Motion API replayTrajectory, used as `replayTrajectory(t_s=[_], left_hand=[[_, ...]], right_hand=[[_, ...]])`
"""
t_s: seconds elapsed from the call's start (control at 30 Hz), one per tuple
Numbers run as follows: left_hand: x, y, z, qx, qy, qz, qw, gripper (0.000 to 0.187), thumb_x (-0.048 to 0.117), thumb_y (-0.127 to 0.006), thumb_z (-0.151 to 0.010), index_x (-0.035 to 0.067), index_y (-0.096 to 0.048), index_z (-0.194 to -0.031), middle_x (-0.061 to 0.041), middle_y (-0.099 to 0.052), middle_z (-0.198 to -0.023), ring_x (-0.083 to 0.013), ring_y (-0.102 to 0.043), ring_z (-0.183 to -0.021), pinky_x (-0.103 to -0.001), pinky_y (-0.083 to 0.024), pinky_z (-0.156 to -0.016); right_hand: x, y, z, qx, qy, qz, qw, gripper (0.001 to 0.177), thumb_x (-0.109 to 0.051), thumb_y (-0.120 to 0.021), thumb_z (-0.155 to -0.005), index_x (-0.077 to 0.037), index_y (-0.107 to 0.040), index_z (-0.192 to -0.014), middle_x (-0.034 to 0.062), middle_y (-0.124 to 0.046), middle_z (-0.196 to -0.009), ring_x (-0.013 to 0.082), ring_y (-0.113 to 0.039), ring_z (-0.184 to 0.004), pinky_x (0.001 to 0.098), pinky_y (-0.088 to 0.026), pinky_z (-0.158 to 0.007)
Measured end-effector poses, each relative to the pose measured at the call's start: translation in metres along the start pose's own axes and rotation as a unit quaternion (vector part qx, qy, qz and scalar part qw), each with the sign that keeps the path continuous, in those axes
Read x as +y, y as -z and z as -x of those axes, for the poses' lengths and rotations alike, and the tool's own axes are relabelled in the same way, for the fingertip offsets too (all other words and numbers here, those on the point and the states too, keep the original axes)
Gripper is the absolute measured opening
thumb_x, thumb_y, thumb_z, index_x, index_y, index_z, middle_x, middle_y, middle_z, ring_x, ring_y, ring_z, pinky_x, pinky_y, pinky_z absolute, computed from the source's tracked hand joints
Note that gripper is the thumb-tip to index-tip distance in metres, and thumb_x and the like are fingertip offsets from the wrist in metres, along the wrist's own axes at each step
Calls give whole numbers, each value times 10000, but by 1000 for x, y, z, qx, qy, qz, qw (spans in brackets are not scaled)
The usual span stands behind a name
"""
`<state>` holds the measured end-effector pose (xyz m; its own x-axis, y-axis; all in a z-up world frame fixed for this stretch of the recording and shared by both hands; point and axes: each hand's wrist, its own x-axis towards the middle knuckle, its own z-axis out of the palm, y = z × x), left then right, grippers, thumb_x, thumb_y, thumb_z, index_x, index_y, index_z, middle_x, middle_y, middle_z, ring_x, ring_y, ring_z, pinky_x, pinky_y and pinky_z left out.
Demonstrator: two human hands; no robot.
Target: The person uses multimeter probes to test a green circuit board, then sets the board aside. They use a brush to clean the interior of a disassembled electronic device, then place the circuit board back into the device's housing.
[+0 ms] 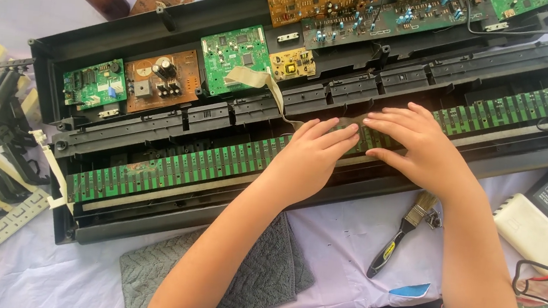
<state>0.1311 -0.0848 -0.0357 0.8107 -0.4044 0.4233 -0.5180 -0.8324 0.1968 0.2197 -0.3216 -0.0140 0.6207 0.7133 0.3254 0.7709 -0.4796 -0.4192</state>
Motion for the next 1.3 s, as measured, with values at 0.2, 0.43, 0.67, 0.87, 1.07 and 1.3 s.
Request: replayTrajectory(t_s=[0.2,0.43,0.67,0.87,1.07,1.3], left_hand=[[-2,-1,-1,-21,6,39,999,477,41,-640,-938,114,-591,-1406,-2,-559,-1487,-277,-535,-1382,-499,-406,-1182],[-1,4,-1,-36,1,29,999,498,50,-637,-937,142,-574,-1422,16,-540,-1500,-269,-518,-1397,-500,-403,-1187],[1,6,-2,-45,3,22,999,496,79,-619,-962,179,-558,-1444,23,-544,-1494,-268,-504,-1410,-495,-408,-1177],[4,12,-3,-43,-11,6,999,522,99,-658,-944,216,-572,-1446,-23,-579,-1465,-316,-527,-1386,-530,-422,-1152],[1,10,-1,-38,-15,-9,999,506,122,-649,-950,239,-579,-1437,-20,-579,-1459,-310,-523,-1382,-513,-432,-1129],[3,16,-4,-62,-21,0,998,510,103,-636,-935,227,-577,-1427,-60,-557,-1486,-353,-504,-1377,-549,-419,-1103]], right_hand=[[-3,3,-3,-4,-12,-20,1000,450,-299,-812,-865,-206,-707,-1293,-9,-681,-1365,221,-592,-1324,432,-332,-1211],[-3,6,-6,-10,-26,-55,998,412,-277,-841,-835,-188,-750,-1227,33,-709,-1341,246,-628,-1289,427,-393,-1159],[1,3,-8,-11,-28,-78,997,361,-251,-841,-843,-147,-768,-1181,62,-723,-1320,282,-648,-1259,449,-432,-1115],[7,0,-5,-14,-19,-68,997,371,-260,-831,-847,-167,-761,-1199,55,-712,-1342,290,-630,-1283,458,-423,-1129],[0,3,-3,-1,-21,-47,999,447,-310,-840,-836,-191,-745,-1257,49,-696,-1366,278,-601,-1323,463,-367,-1180],[24,32,14,155,-78,38,984,431,-319,-687,-1012,-79,-704,-1370,181,-653,-1408,392,-539,-1366,515,-365,-1172]])
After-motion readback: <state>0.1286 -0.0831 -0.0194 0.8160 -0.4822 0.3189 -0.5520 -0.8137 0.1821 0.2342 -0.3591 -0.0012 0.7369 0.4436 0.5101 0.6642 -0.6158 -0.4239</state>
